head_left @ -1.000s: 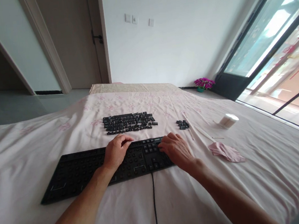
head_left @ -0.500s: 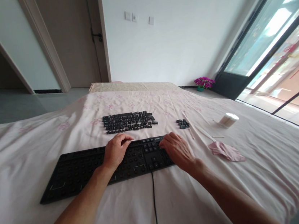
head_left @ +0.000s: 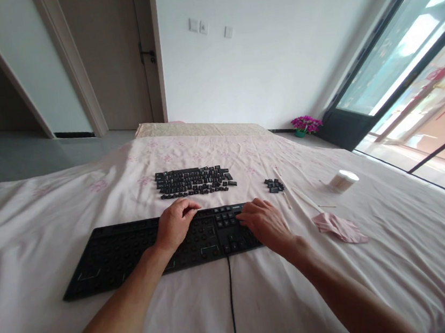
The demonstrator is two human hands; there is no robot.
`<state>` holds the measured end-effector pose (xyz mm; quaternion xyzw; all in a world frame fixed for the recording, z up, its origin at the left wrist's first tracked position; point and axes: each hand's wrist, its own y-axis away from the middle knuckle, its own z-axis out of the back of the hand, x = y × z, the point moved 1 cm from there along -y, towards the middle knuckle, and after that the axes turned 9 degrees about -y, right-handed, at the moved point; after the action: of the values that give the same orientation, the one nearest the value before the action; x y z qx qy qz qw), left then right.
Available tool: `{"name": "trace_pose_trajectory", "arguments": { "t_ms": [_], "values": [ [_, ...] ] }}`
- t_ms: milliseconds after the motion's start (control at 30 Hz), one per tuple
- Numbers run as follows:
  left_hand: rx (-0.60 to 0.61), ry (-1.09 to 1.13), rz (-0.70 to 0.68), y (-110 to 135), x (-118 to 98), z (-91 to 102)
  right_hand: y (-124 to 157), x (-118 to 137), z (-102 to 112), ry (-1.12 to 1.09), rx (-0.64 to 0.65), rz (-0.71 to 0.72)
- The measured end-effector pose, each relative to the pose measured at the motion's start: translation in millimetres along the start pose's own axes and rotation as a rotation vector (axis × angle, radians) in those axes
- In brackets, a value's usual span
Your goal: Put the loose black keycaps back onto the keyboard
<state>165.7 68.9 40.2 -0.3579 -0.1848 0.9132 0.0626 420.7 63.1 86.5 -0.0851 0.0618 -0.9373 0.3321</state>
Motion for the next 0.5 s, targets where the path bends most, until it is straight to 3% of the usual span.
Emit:
{"name": "trace_pose_trajectory", "arguments": {
  "t_ms": [200,500],
  "values": [
    [-0.002,-0.004,0.002,0.1,0.5,0.2,-0.8,0.8,-5.4,0.117,-0.014,0.065],
    [-0.004,-0.002,-0.012,0.5,-0.9,1.5,-0.3,-4.4,-7.9,0.124,-0.03,0.051]
  ]
}}
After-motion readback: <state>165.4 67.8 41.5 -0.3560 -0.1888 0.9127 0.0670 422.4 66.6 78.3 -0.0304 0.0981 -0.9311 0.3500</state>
